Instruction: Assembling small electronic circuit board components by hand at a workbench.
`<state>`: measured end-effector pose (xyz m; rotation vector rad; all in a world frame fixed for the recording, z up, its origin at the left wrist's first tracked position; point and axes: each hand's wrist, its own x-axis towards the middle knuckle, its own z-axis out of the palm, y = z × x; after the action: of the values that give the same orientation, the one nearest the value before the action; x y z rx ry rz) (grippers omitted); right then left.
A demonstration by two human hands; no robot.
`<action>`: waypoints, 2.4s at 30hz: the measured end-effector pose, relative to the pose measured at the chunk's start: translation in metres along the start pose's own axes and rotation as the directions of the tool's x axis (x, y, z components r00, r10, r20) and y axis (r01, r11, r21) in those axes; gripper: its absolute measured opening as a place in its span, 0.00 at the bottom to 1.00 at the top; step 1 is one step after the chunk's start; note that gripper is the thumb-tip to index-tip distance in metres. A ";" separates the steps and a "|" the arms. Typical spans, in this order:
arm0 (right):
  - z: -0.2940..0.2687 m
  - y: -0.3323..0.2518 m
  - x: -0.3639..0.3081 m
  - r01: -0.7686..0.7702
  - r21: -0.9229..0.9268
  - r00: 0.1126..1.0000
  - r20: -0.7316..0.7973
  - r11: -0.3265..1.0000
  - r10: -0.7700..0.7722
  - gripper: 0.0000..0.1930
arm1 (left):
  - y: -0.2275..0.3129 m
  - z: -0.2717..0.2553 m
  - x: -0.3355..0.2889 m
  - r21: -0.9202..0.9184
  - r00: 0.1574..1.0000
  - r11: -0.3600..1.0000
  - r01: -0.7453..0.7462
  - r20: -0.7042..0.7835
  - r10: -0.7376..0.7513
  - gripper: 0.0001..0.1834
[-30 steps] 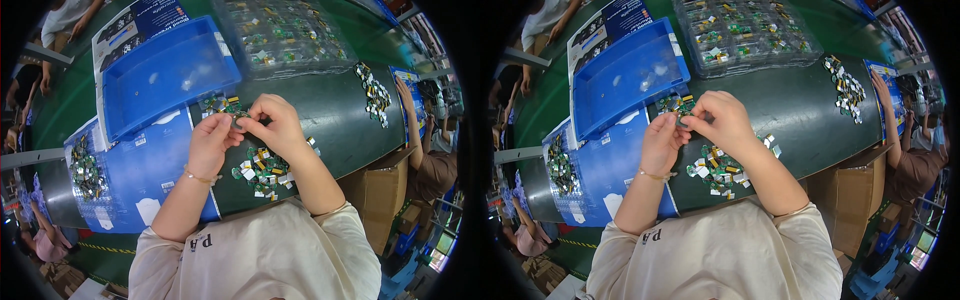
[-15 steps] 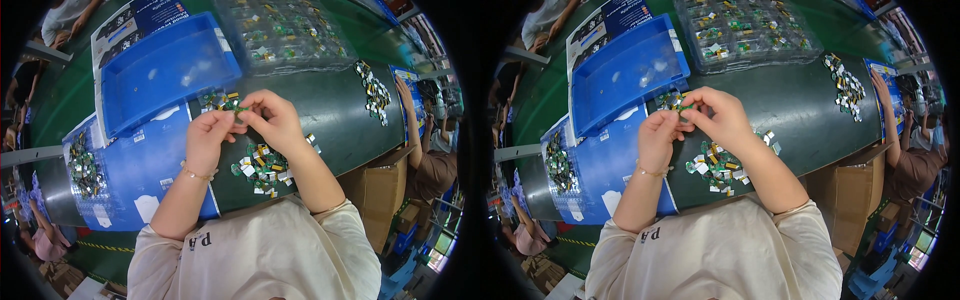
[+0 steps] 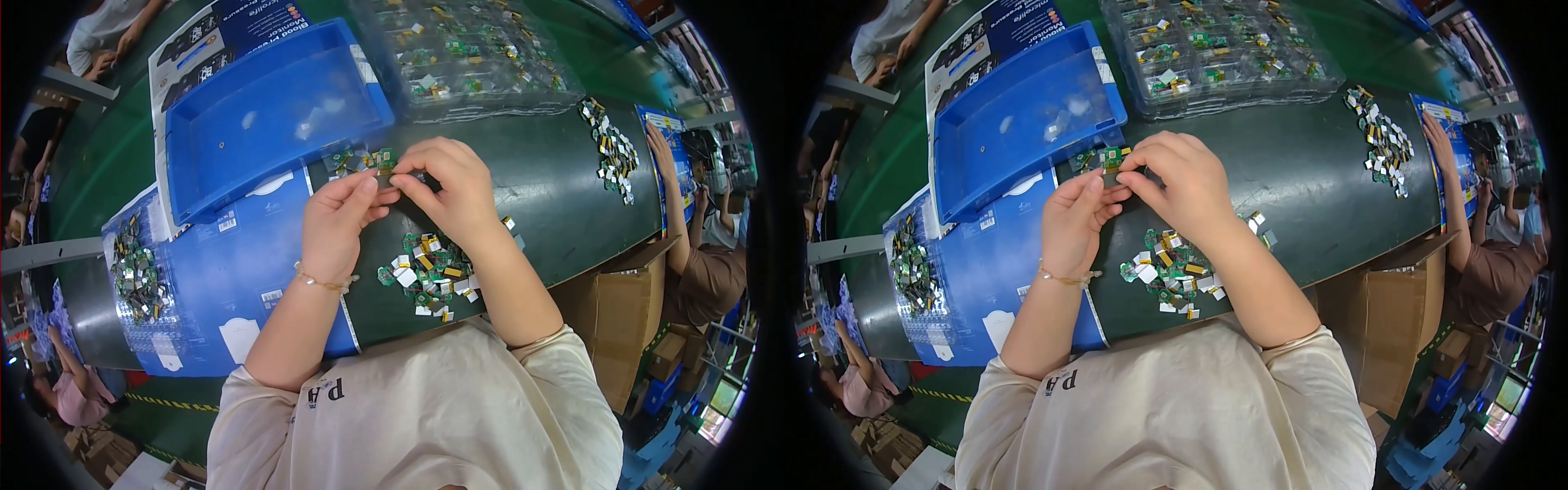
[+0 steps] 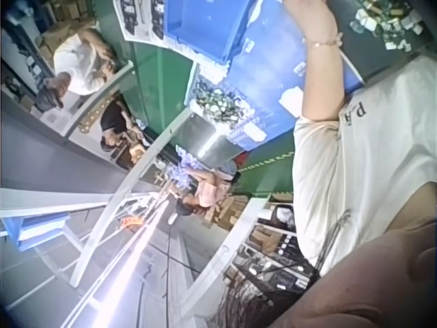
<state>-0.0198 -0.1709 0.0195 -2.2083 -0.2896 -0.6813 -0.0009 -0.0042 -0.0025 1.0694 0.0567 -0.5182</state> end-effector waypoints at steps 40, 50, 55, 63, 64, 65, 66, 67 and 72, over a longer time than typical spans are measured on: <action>0.005 -0.001 0.002 0.211 -0.124 0.970 -0.099 0.970 -0.224 0.12 | -0.004 0.000 0.001 -0.186 1.000 0.982 -0.020 0.011 0.022 0.12; 0.007 0.003 -0.005 0.264 -0.204 0.954 -0.088 0.943 -0.286 0.14 | -0.007 0.002 -0.001 -0.187 0.998 0.982 -0.023 0.054 0.034 0.11; 0.006 0.002 -0.005 0.256 -0.129 0.960 -0.082 0.958 -0.268 0.12 | -0.009 0.000 -0.001 -0.230 0.997 0.973 -0.032 0.058 0.047 0.10; 0.003 0.000 -0.001 0.036 0.097 0.999 -0.026 0.995 -0.034 0.08 | -0.009 0.005 -0.004 -0.073 0.993 0.991 -0.109 0.035 0.112 0.12; 0.003 0.000 -0.001 -0.010 0.140 1.000 0.005 0.990 0.010 0.07 | -0.010 0.004 -0.004 -0.037 0.990 0.990 -0.139 0.029 0.140 0.12; 0.003 0.000 0.000 -0.010 0.142 1.000 0.006 0.990 0.009 0.07 | -0.011 0.004 -0.004 -0.001 0.986 0.986 -0.168 0.023 0.168 0.13; 0.003 -0.002 0.001 0.007 0.122 1.000 0.028 0.993 -0.010 0.05 | -0.010 0.003 -0.003 0.000 0.985 0.986 -0.169 0.020 0.169 0.13; 0.002 -0.002 0.002 0.023 0.098 0.998 0.051 0.995 -0.028 0.04 | -0.007 0.005 -0.002 -0.008 0.992 0.992 -0.122 -0.028 0.122 0.13; -0.005 0.027 -0.006 -0.150 -0.154 0.976 0.132 0.977 0.171 0.03 | 0.001 0.006 0.002 -0.006 0.987 0.995 -0.101 -0.125 0.100 0.12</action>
<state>-0.0152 -0.1926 0.0016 -2.3934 -0.1354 -0.4661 0.0006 -0.0098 0.0009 1.0858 0.1155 -0.3593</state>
